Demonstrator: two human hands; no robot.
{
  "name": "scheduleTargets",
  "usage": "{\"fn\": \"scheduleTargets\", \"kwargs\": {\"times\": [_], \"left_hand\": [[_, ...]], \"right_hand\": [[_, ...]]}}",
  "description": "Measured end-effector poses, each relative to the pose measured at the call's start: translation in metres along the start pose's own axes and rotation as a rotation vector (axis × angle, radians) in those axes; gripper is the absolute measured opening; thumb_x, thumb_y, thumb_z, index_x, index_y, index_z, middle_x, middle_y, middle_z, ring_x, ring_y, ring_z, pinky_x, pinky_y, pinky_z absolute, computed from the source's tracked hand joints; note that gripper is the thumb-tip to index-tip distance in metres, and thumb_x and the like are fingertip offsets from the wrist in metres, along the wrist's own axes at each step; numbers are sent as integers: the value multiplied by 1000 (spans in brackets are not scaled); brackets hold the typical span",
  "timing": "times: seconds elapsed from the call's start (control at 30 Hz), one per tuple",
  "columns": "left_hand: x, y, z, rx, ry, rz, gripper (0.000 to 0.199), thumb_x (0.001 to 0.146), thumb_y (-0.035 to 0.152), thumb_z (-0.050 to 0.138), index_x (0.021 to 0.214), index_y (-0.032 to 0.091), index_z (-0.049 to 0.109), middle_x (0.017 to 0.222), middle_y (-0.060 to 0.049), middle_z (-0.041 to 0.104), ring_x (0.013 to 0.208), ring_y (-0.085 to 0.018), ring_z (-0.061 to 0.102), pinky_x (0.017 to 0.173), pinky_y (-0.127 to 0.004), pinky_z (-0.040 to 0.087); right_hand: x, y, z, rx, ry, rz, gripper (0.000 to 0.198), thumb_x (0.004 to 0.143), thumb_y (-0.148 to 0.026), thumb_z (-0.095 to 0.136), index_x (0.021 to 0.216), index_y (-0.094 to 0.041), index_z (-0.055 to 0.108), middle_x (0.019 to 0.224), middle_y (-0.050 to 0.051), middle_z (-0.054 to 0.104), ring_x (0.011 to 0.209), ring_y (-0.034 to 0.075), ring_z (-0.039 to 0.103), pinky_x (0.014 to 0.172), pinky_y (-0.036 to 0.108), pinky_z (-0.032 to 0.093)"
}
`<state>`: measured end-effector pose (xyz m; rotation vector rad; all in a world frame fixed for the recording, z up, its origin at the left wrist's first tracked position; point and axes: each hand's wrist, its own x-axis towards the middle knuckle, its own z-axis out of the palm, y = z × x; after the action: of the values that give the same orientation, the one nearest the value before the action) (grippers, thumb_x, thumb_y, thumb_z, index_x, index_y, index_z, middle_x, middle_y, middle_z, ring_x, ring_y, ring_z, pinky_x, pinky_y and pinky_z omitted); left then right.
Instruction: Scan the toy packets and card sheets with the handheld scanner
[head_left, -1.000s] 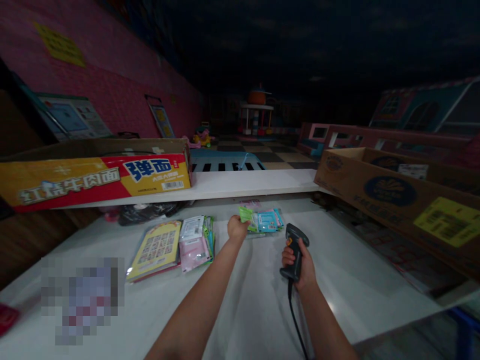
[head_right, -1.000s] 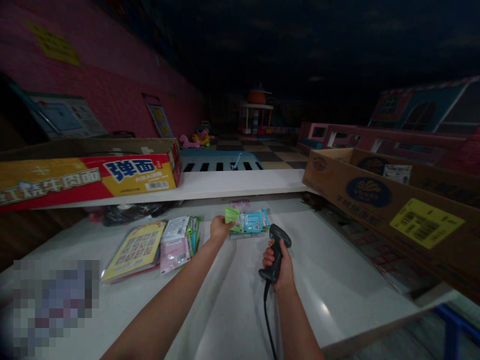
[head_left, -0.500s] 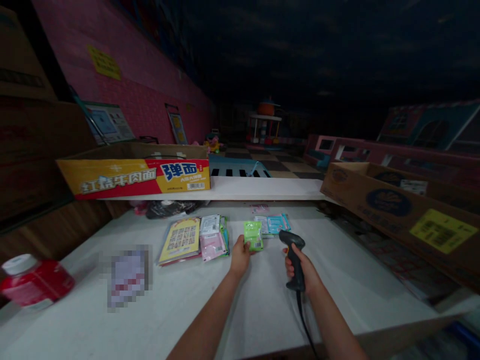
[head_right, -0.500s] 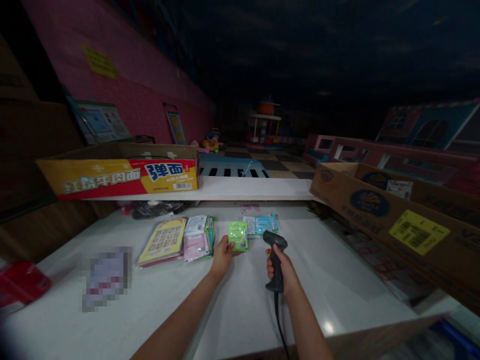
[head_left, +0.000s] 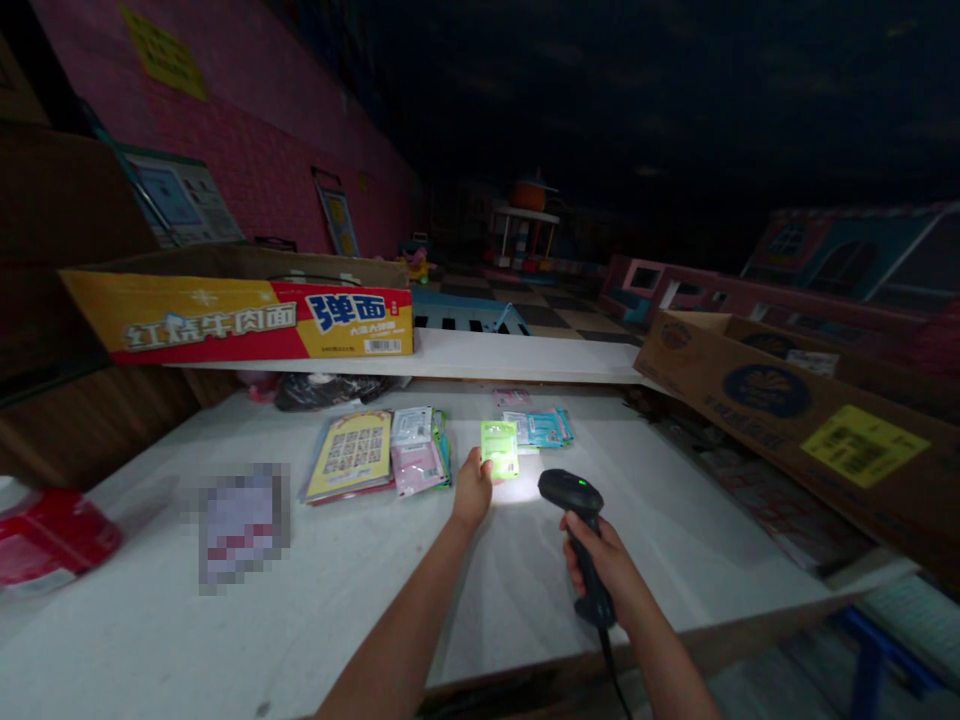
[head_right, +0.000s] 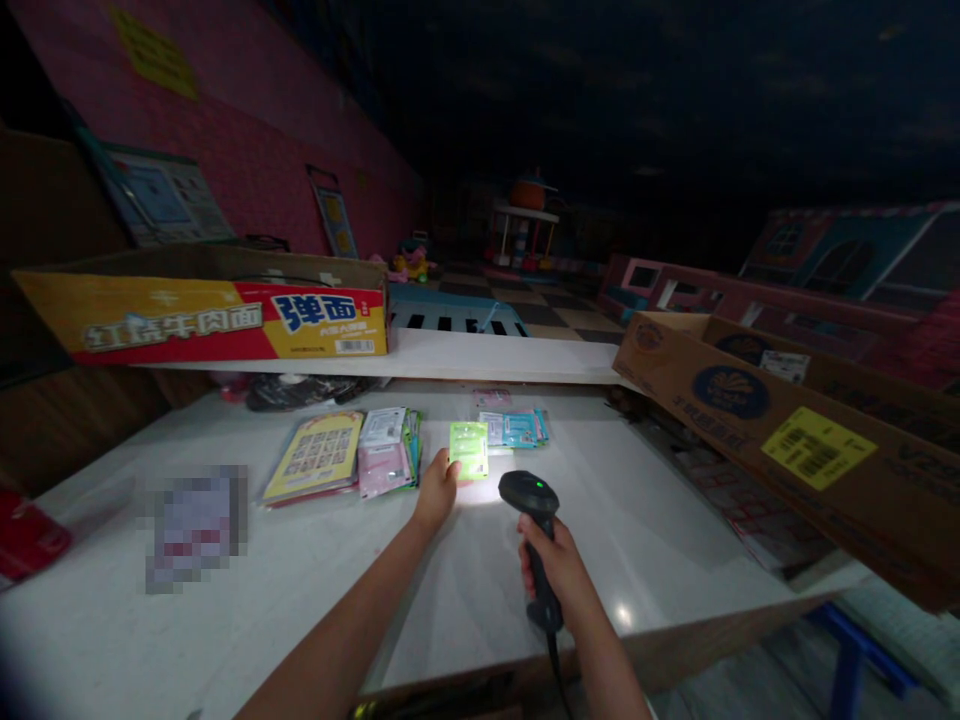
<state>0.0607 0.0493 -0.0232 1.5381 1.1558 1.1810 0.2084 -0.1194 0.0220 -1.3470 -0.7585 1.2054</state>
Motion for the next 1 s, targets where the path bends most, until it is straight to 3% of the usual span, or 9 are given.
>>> {"fn": "scheduleTargets", "kwargs": {"times": [0.13,0.23,0.33,0.47,0.6,1.0], "left_hand": [[1,-6,3,-177,-58,-18,10,84,29,48,89,20,47,89,-3,58,79,-17,62,65,-30,58],[0,-10,5,-185,-52,-25,15,82,34,51,86,20,46,85,-1,57,76,-15,60,64,-29,58],[-3,-10,5,-182,-44,-7,16,82,36,51,84,20,46,81,0,56,73,-14,58,63,-29,58],[-6,-10,3,-212,-43,-2,21,81,40,53,84,20,47,83,-1,56,75,-16,59,62,-30,58],[-7,-11,4,-275,-25,-31,27,79,45,56,86,20,48,85,-1,55,79,-16,60,63,-30,58],[-5,-7,-17,-583,-28,-239,48,57,45,80,83,17,51,84,-2,64,77,-19,66,66,-38,60]], "right_hand": [[3,0,0,46,-30,54,44,72,-60,67,84,-20,55,49,-6,52,34,9,43,30,19,34],[18,0,-3,139,-32,65,43,72,-58,69,85,-19,56,48,-6,51,34,9,43,30,19,33],[44,-2,-10,370,-17,74,43,70,-55,72,86,-18,57,49,-6,50,35,8,43,31,17,31],[77,3,-25,722,-128,90,39,68,-45,78,84,-18,56,53,-8,45,39,6,40,33,15,36],[89,18,-37,928,-186,79,38,66,-37,80,86,-18,54,57,-8,45,43,5,42,36,12,39],[90,24,-43,1052,-217,128,34,71,-29,75,93,-17,51,61,-7,44,45,5,44,38,13,41]]}}
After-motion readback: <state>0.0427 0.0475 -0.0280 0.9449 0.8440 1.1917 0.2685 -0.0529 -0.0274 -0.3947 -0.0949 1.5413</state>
